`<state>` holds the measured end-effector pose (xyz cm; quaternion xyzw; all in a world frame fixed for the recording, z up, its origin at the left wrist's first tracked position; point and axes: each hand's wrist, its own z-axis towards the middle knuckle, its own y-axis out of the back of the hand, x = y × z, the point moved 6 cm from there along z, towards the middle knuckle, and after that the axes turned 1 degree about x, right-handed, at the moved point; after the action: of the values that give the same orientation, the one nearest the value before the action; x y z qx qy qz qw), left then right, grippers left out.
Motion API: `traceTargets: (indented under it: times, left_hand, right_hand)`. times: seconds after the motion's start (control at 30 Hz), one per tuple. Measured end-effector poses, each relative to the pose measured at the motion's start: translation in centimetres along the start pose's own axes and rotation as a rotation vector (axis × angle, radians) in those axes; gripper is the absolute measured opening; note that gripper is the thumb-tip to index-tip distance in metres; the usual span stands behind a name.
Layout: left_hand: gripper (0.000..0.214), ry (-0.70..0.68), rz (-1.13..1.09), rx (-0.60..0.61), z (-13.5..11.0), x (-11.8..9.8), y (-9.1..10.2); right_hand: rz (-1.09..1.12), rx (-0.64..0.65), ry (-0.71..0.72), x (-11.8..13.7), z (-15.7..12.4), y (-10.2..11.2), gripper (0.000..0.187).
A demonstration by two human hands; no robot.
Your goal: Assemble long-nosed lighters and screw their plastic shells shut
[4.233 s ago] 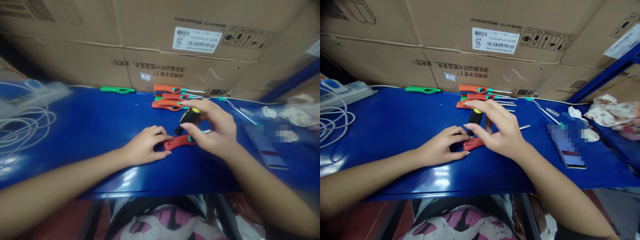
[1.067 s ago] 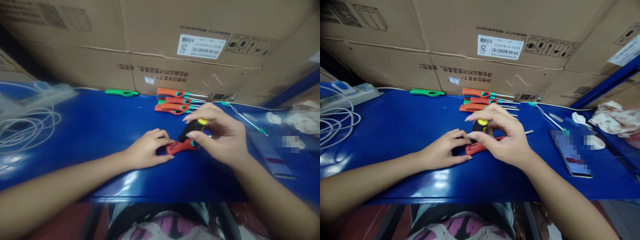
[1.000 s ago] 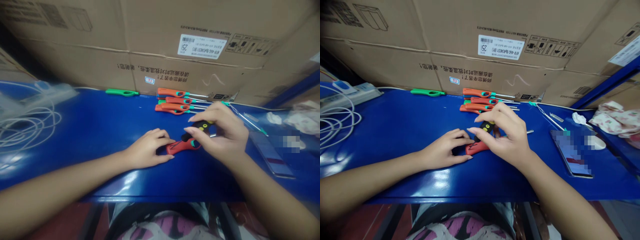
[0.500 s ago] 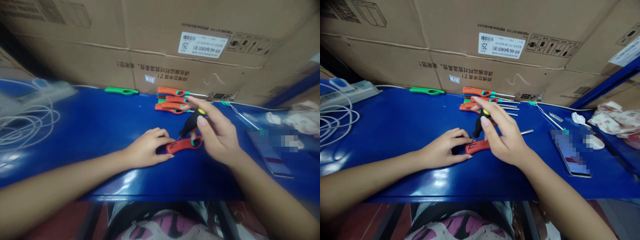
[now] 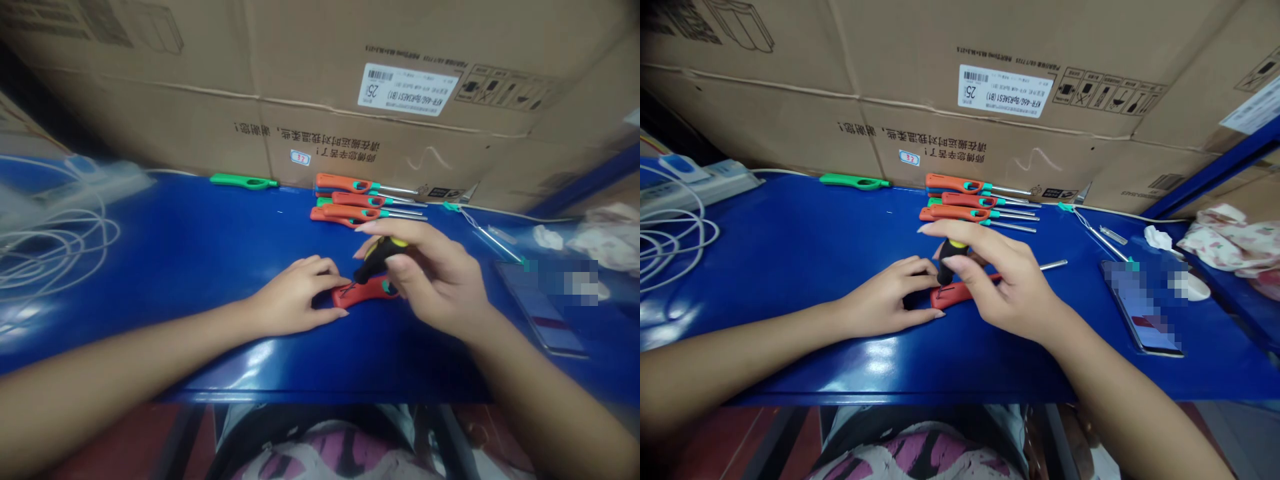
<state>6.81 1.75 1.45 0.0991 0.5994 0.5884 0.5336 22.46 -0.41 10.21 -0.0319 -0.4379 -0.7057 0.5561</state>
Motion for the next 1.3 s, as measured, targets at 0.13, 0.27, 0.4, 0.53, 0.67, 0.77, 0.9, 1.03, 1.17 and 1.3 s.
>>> traceTargets:
  times: [0.13, 0.27, 0.4, 0.53, 0.67, 0.77, 0.9, 1.03, 1.17, 1.3]
  left_hand:
    - [0.039, 0.001, -0.002, -0.004, -0.1, 0.1, 0.0]
    - [0.038, -0.006, 0.001, 0.016, 0.0, 0.1, -0.2]
    - [0.038, -0.011, 0.011, -0.004, 0.0, 0.1, -0.1]
    - [0.037, -0.005, 0.006, 0.01, 0.0, 0.1, -0.1]
    - [0.036, 0.006, 0.004, 0.01, 0.0, 0.1, -0.2]
    - [0.038, 0.006, -0.002, 0.0, 0.0, 0.1, -0.2]
    - [0.038, 0.011, 0.001, 0.01, 0.0, 0.1, -0.2]
    - [0.036, 0.004, 0.001, 0.005, 0.0, 0.0, -0.1]
    - [0.035, 0.003, -0.002, -0.015, 0.0, 0.0, -0.1]
    - [0.034, 0.006, 0.014, -0.014, 0.0, -0.1, 0.0]
  right_hand:
    - [-0.227, -0.135, 0.106, 0.6, 0.0, 0.6, 0.031]
    - [0.103, 0.051, -0.094, -0.9, 0.0, -0.7, 0.045]
    - [-0.084, -0.103, 0.063, 0.0, -0.1, 0.0, 0.035]
    - [-0.029, -0.072, 0.026, -0.1, -0.1, -0.2, 0.035]
    - [0.197, 0.012, -0.096, -0.9, 0.0, -0.7, 0.03]
    - [-0.091, -0.171, 0.042, -0.1, 0.2, 0.6, 0.021]
    - [-0.038, -0.084, -0.004, -0.4, 0.2, 0.1, 0.03]
    - [0.205, -0.018, -0.071, -1.0, 0.0, -0.9, 0.034]
    - [-0.142, -0.238, 0.09, 0.1, -0.2, 0.3, 0.024]
    - [0.033, -0.079, -0.023, -0.2, 0.0, -0.4, 0.035]
